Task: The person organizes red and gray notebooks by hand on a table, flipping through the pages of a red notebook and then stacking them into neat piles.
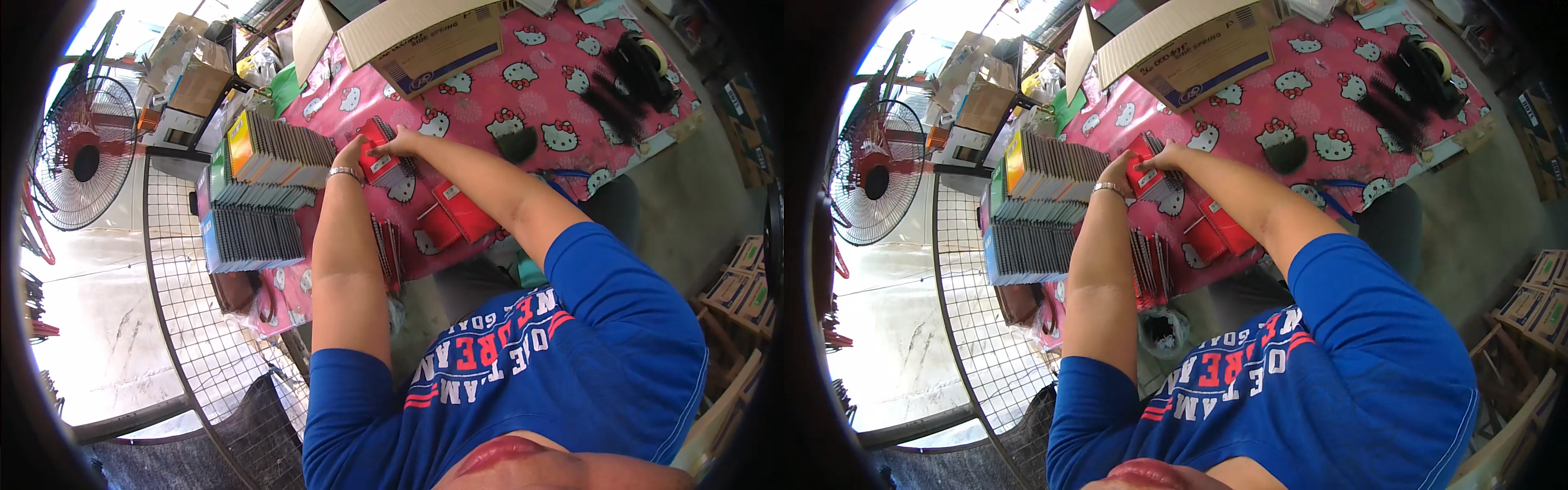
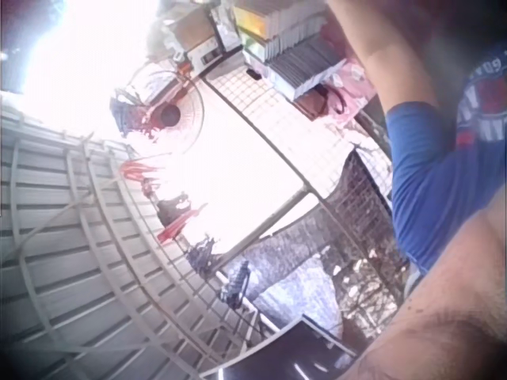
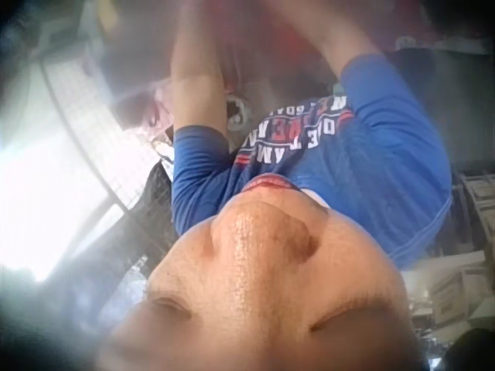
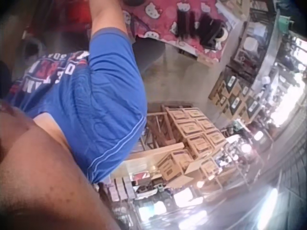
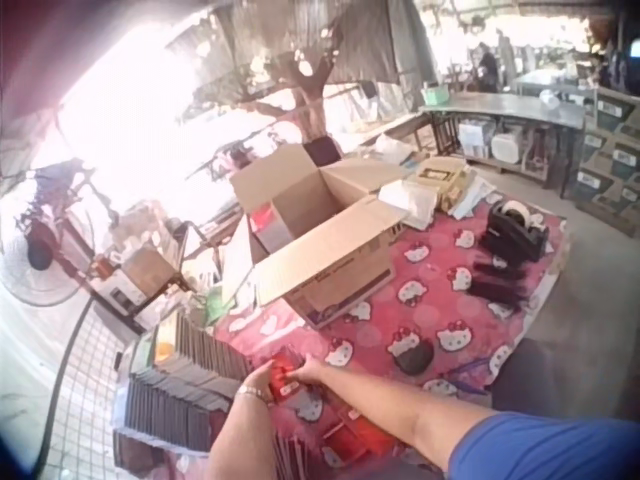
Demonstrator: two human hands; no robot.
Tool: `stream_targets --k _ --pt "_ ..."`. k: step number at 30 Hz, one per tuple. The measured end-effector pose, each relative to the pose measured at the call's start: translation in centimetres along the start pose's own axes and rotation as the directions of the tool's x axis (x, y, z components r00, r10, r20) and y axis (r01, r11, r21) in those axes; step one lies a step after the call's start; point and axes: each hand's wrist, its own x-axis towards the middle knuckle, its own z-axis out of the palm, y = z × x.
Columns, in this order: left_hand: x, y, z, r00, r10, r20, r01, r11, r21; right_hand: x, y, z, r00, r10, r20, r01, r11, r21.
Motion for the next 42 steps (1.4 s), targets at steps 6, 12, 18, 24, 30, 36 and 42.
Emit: stream_targets --k 6,12,18,24,30,36,42 --pt "0.2 2.0 2.8 0.997 0.059 -0.044 -0.061 0.997 -0.054 1.0 0.1 -2.4 0.995 -0.023 -0.095 0.018 0.999 -0.051" --pt "0.0 0.3 0.8 0.999 0.044 -0.019 -0.045 0.998 -0.045 -1.9 -3.7 -1.1 0.997 -0.009 0.077 0.028 0.966 -0.256" --pt "-0.9 3.0 2.6 0.999 0.028 0.04 -0.027 0.999 -0.021 0.1 -2.6 -0.6 0.99 0.106 -0.089 -0.093 0.985 0.144" --pt "-5.3 2.9 -0.7 0.94 0.33 -0.088 -0.284 0.898 0.338 -2.9 -4.4 -1.7 0.959 -0.185 -0.217 0.156 0.977 -0.147" --pt "-23.7 -1.3 -2.1 0.516 0.856 -0.041 -0.789 0.493 0.365 -4.0 -7.5 -11.3 0.732 -0.547 -0.405 0.386 0.824 -0.415" --pt "-23.7 -16.7 -10.6 0.69 0.62 -0.372 -0.628 0.769 0.117 -10.2 -7.4 -4.0 0.837 -0.534 0.121 0.523 0.845 0.109" --pt "-19.6 -19.4 -8.1 0.91 0.387 0.147 -0.274 0.829 -0.487 -22.3 -0.4 9.7 0.899 -0.06 0.434 -0.227 0.785 0.577"
